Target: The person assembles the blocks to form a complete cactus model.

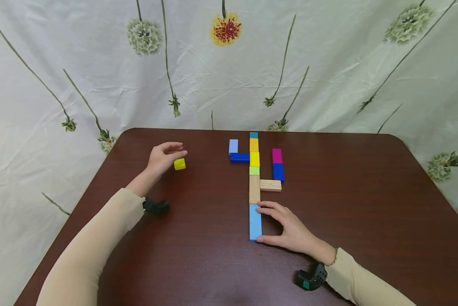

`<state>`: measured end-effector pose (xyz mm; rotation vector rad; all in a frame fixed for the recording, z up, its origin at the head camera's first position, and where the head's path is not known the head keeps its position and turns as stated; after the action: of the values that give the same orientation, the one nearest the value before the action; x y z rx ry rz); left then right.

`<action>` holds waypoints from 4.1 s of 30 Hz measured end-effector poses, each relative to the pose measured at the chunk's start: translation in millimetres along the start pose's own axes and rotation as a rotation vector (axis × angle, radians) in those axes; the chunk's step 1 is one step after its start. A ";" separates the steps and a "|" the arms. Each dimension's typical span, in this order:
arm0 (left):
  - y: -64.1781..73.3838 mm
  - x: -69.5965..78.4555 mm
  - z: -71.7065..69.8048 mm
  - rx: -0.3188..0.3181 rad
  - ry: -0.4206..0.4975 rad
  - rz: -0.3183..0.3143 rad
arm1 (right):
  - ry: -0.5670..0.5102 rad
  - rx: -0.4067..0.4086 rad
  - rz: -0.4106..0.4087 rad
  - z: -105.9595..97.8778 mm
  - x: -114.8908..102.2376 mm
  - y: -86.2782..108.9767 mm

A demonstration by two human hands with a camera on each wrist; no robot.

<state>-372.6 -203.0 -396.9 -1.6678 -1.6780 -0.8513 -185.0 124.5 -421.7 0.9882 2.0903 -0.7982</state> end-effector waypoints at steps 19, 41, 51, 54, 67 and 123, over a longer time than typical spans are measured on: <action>4.9 -33.6 1.4 -0.160 -0.094 -0.107 | -0.002 -0.005 0.005 -0.4 2.0 0.0; -31.0 15.5 18.9 -0.045 -0.054 -0.085 | 0.002 -0.003 0.008 0.6 1.8 -0.3; -49.9 52.1 42.3 -0.042 -0.102 -0.050 | 0.003 0.001 0.007 0.9 2.0 0.3; -54.8 60.2 52.2 -0.044 -0.128 -0.066 | 0.003 0.001 0.006 1.4 2.2 0.1; -67.8 83.1 89.0 -0.019 -0.221 -0.037 | 0.004 -0.003 -0.003 0.4 2.4 -0.4; -78.5 58.1 109.2 0.137 -0.211 -0.094 | -0.002 -0.008 0.025 -0.8 4.5 -1.0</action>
<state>-450.2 -80.5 -417.8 -1.6425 -1.9244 -0.6042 -188.2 126.4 -424.6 1.0072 2.0743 -0.7773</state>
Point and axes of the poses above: each hand's wrist, its own y-axis away from the middle knuckle, its own z-axis out of the palm, x = y × z, the point moved 9 cm from there along -y, towards the middle knuckle, and after that the axes turned 9 degrees about -y, right-handed, at the moved point
